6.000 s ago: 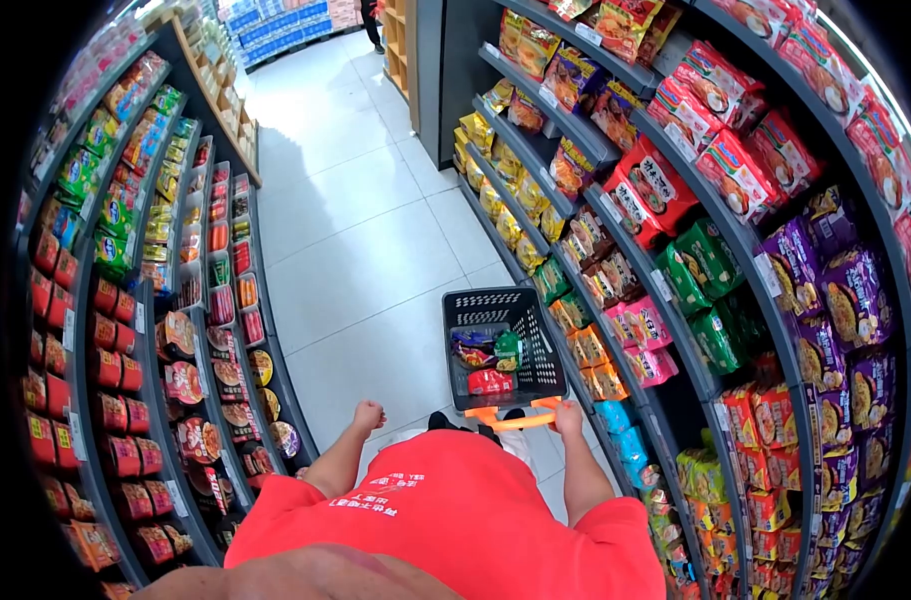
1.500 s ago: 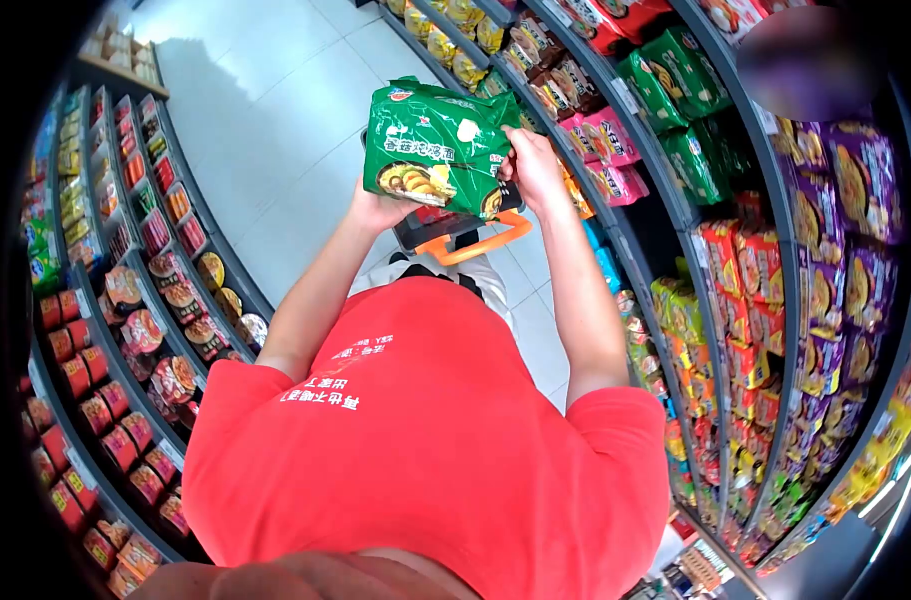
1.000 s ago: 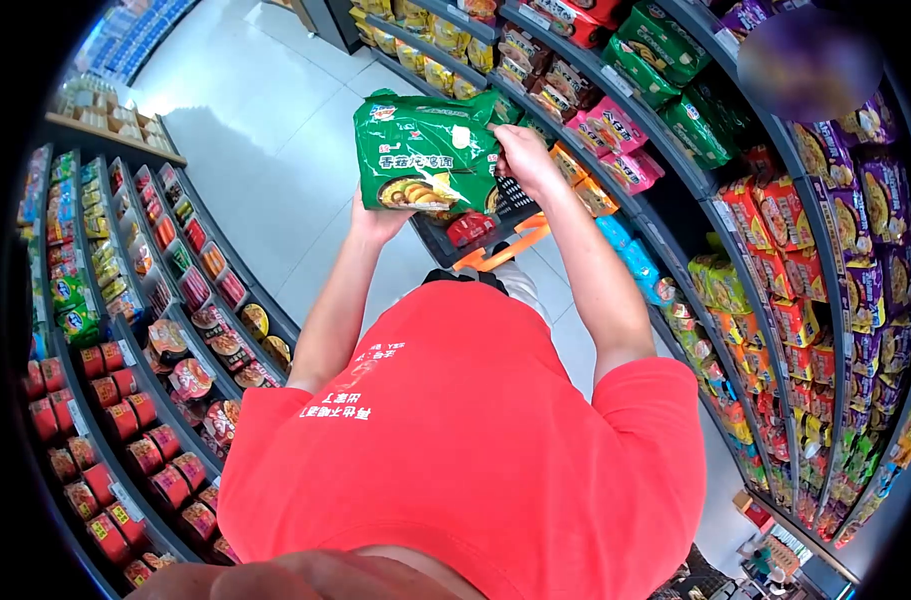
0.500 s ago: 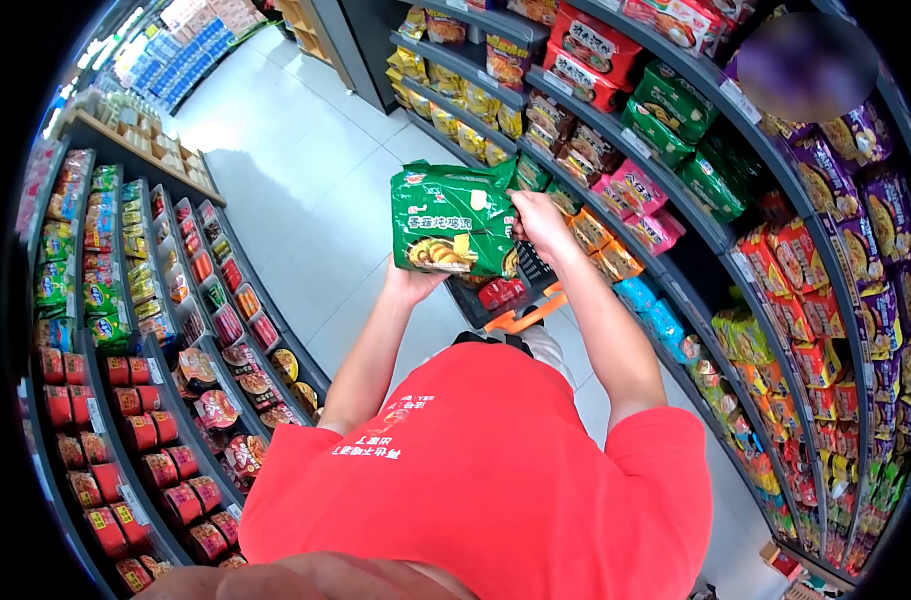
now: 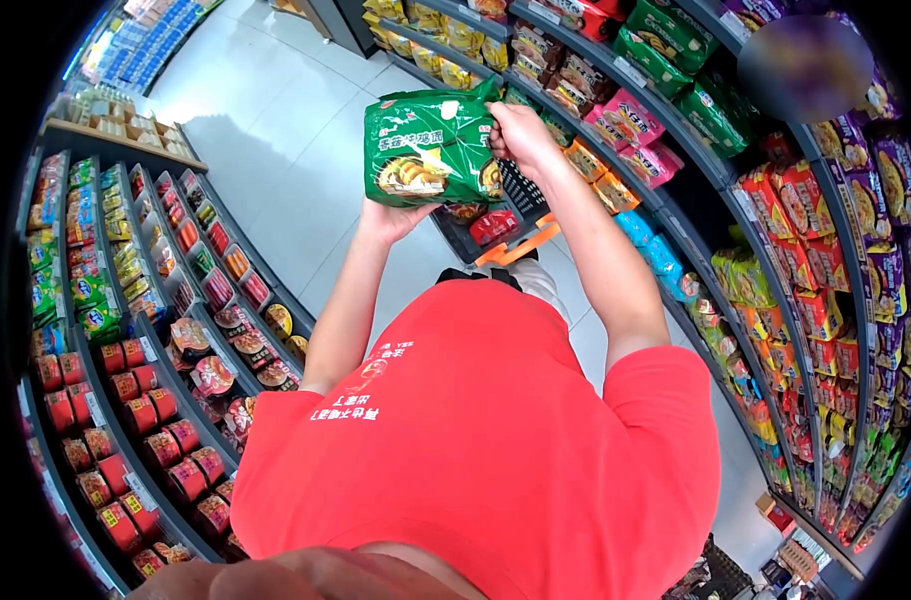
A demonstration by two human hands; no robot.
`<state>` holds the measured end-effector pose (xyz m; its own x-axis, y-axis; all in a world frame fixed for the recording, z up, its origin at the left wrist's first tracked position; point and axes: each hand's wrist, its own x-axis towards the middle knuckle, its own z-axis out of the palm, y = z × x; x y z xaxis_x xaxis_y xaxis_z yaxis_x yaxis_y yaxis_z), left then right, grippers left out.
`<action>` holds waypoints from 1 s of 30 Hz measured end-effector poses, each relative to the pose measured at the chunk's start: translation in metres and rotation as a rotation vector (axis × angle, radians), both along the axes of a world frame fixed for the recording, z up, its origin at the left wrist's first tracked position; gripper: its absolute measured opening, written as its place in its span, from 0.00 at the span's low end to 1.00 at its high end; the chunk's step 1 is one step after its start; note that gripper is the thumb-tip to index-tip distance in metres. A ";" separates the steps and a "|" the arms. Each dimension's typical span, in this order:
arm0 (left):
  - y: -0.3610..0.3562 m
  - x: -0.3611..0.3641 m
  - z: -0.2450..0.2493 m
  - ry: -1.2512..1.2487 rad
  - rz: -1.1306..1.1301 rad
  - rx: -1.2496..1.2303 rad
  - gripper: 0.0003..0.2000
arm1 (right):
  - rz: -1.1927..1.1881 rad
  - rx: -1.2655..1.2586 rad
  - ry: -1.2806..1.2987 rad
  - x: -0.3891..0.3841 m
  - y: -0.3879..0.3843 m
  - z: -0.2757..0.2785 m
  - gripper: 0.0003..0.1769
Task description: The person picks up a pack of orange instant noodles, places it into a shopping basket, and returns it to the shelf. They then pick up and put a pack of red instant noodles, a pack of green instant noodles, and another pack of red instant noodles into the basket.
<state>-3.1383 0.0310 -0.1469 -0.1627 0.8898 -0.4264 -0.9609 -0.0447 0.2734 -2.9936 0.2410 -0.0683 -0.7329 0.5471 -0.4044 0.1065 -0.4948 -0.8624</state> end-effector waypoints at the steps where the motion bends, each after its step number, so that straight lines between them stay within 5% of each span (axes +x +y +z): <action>1: 0.000 0.000 0.001 0.003 0.000 -0.006 0.30 | -0.002 -0.002 -0.002 0.001 -0.001 0.001 0.17; 10: 0.003 0.007 0.003 0.024 0.062 0.082 0.30 | 0.035 0.093 0.033 0.007 -0.007 0.003 0.16; 18: -0.014 0.001 -0.034 0.025 -0.015 0.121 0.27 | 0.327 0.933 0.006 0.027 -0.041 0.040 0.20; 21: -0.018 -0.003 -0.040 0.020 -0.109 0.108 0.29 | 0.339 1.089 0.016 0.036 -0.049 0.045 0.17; 26: -0.023 0.002 -0.042 0.028 0.050 0.176 0.31 | 0.306 1.348 -0.067 0.062 -0.044 0.032 0.12; 30: -0.032 -0.012 -0.045 0.112 0.004 0.198 0.33 | 0.301 1.266 -0.192 0.081 -0.031 0.006 0.10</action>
